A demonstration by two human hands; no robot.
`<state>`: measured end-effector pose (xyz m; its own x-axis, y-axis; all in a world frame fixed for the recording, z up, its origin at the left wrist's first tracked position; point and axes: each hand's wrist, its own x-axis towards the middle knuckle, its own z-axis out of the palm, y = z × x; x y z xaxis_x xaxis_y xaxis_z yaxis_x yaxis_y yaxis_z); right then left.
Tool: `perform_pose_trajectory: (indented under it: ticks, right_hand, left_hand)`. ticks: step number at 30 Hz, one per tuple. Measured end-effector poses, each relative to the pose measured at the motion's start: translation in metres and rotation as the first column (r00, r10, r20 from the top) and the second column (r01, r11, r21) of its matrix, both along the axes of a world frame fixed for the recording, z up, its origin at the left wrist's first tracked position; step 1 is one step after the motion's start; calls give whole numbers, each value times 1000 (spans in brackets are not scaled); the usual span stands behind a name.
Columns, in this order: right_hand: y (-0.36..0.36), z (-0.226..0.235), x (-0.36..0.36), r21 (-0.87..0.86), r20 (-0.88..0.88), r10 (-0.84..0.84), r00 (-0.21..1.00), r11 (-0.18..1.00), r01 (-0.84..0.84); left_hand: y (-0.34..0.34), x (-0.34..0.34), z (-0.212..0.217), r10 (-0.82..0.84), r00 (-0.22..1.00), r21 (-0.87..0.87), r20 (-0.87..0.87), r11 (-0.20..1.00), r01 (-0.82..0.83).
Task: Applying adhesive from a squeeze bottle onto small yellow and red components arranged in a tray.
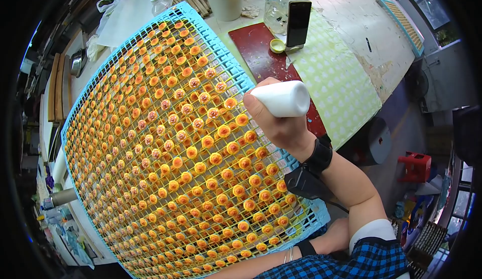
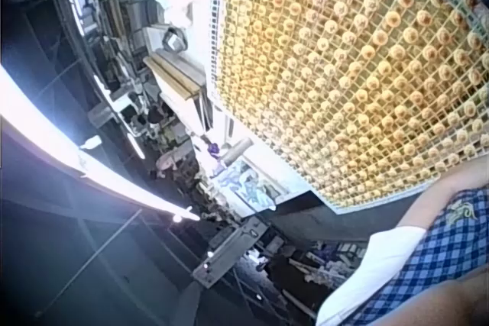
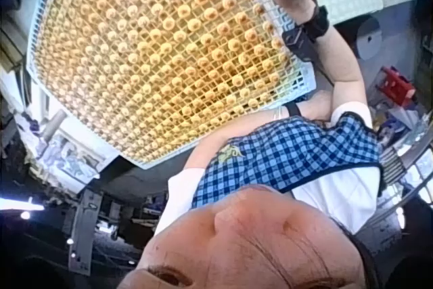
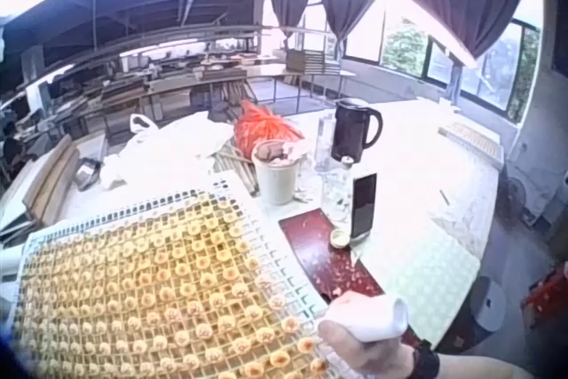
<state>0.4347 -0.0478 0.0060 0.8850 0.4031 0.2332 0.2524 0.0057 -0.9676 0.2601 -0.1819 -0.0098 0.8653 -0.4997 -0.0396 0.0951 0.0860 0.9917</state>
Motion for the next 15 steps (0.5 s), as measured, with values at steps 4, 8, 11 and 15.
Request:
perform_pose_trajectory:
  ticks: [4,8,11,15]
  right_hand:
    - [0,1,0,-5,-72,-38,997,999,37]
    - [0,0,1,1,-69,-20,997,1000,20]
    - [1,0,1,-7,-36,-16,999,1000,16]
    - [1,0,1,-36,-25,-34,999,999,33]
  left_hand:
    - [2,1,1,-9,1000,-10,-26,1000,9]
    - [5,2,4,-20,999,-1,-47,1000,20]
    - [3,2,3,-16,999,-1,-35,1000,16]
    - [7,3,4,-19,1000,-7,-24,1000,19]
